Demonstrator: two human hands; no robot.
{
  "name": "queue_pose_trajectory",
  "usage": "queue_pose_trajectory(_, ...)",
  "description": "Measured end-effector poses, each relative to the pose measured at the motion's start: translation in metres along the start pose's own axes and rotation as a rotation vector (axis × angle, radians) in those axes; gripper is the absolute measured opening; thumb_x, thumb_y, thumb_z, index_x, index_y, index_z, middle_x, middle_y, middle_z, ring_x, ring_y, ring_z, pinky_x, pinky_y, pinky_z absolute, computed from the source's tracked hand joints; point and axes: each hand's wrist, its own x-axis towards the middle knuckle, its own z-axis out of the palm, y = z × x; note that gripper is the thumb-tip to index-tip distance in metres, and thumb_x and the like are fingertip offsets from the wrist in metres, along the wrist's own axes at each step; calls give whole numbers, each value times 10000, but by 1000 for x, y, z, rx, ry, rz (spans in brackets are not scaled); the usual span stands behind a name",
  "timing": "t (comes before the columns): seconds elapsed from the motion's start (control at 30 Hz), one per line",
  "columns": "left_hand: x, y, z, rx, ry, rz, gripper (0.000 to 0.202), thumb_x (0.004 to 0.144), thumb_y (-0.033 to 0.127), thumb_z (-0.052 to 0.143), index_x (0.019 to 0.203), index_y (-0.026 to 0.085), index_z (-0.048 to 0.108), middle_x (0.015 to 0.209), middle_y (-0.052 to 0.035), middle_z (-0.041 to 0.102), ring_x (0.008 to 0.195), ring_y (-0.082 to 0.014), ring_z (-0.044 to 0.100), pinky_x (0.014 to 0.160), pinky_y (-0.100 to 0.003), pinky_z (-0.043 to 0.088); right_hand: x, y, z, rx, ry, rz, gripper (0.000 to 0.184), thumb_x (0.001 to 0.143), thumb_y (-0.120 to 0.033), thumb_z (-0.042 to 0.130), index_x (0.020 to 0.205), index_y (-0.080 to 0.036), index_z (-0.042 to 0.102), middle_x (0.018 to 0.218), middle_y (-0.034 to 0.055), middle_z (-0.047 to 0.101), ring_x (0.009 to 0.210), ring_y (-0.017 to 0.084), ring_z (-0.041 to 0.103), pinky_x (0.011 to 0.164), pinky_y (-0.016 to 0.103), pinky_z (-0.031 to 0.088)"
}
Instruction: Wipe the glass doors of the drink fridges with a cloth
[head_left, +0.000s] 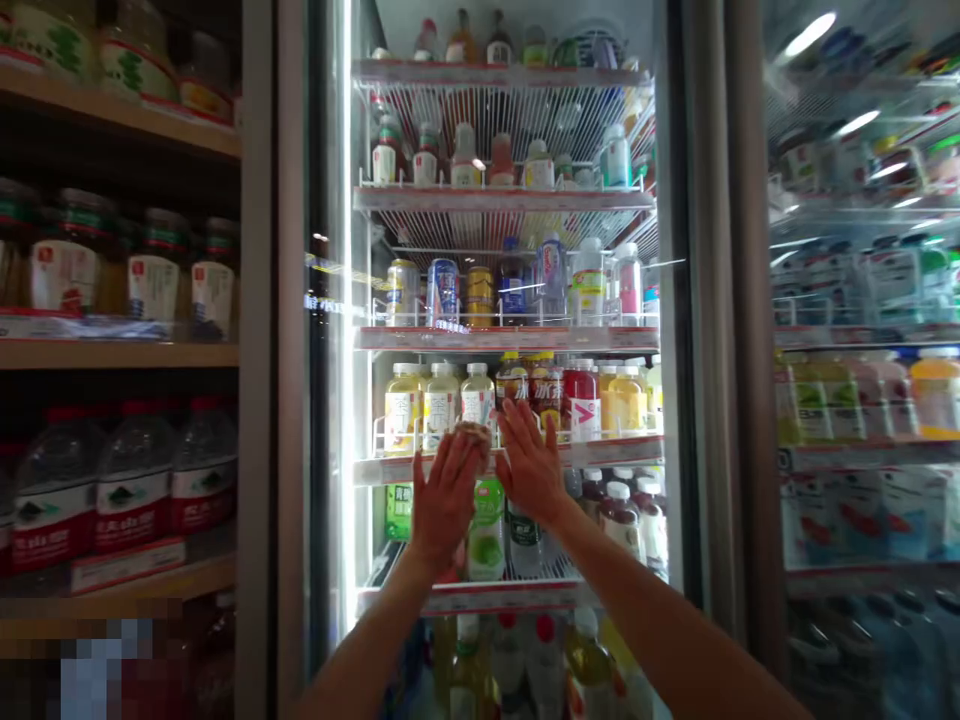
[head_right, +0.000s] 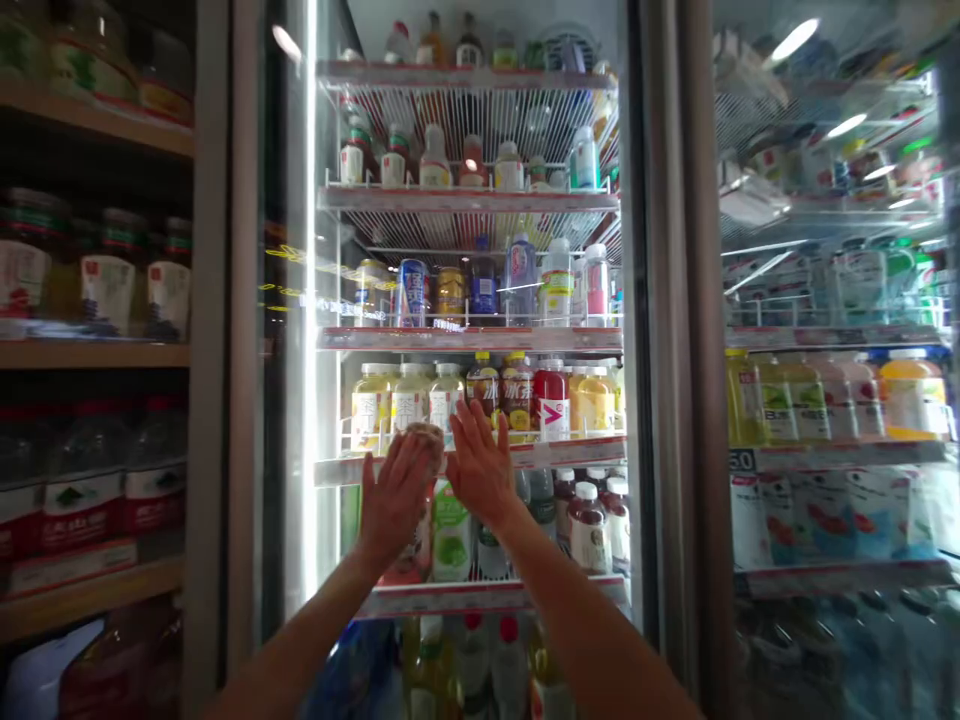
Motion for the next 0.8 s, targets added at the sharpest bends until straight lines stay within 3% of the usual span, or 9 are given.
queue_pose_trajectory(0.07,-9,-21,-7,38,39,-107,460,892,199,403,1352,199,416,1385,-133,463,1391,-202,240,1144,-491,99,-2,4,-1,3,-13,-11,496,892,-241,372,1374,-123,376,1454,113,400,1414,209,210,1158,469,81)
queue_pose_trajectory(0.17,-16,-59,-20,95,118,-456,491,902,251,398,1389,196,357,1436,-181,375,1379,-267,269,1091,-578,182,-10,8,-4,18,-37,-5,542,880,-245,387,1407,-133,323,1461,113,388,1418,219,197,1155,491,95)
queue_pose_trajectory(0.27,-15,-65,-23,101,174,-741,517,906,307,396,1403,179,330,1460,-214,312,1379,-311,256,1041,-620,243,-23,4,-6,27,-29,16,562,872,-243,403,1413,-123,311,1455,124,394,1420,229,189,1150,495,117)
queue_pose_trajectory(0.33,-16,-46,-17,83,148,-651,513,908,286,387,1408,186,323,1464,-193,316,1391,-291,229,1065,-597,225,-33,-3,-6,30,-37,9,552,871,-237,405,1404,-114,327,1452,128,397,1420,228,190,1152,485,115)
queue_pose_trajectory(0.47,-36,5,-2,11,15,-200,512,890,191,395,1399,222,346,1422,-120,411,1398,-218,207,1142,-490,123,-48,-13,-8,34,-94,-13,537,874,-241,406,1396,-129,351,1444,119,413,1410,225,223,1155,480,105)
queue_pose_trajectory(0.53,-54,13,-3,-19,-14,-115,520,879,161,398,1392,237,359,1388,-105,458,1392,-199,220,1152,-467,101,-53,-13,-10,34,-115,-5,543,871,-244,411,1399,-136,349,1439,117,421,1403,226,242,1155,485,99)
queue_pose_trajectory(0.63,-77,-8,-15,13,-17,-180,552,870,147,410,1410,219,324,1403,-137,427,1397,-192,198,1150,-476,89,-59,-8,-14,33,-139,0,544,866,-235,411,1396,-127,353,1445,129,409,1404,230,243,1154,487,103)
queue_pose_trajectory(0.73,-85,-33,-25,107,58,-423,574,874,177,427,1428,187,277,1455,-187,317,1404,-237,175,1122,-549,120,-67,-7,-18,27,-141,5,527,867,-218,404,1381,-108,371,1443,148,406,1408,232,232,1149,488,125)
queue_pose_trajectory(0.8,-84,-31,-24,117,87,-524,575,882,191,414,1435,180,256,1474,-193,270,1401,-266,177,1099,-588,150,-74,-12,-19,34,-146,14,531,864,-211,404,1383,-108,367,1437,148,415,1407,234,234,1146,494,139)
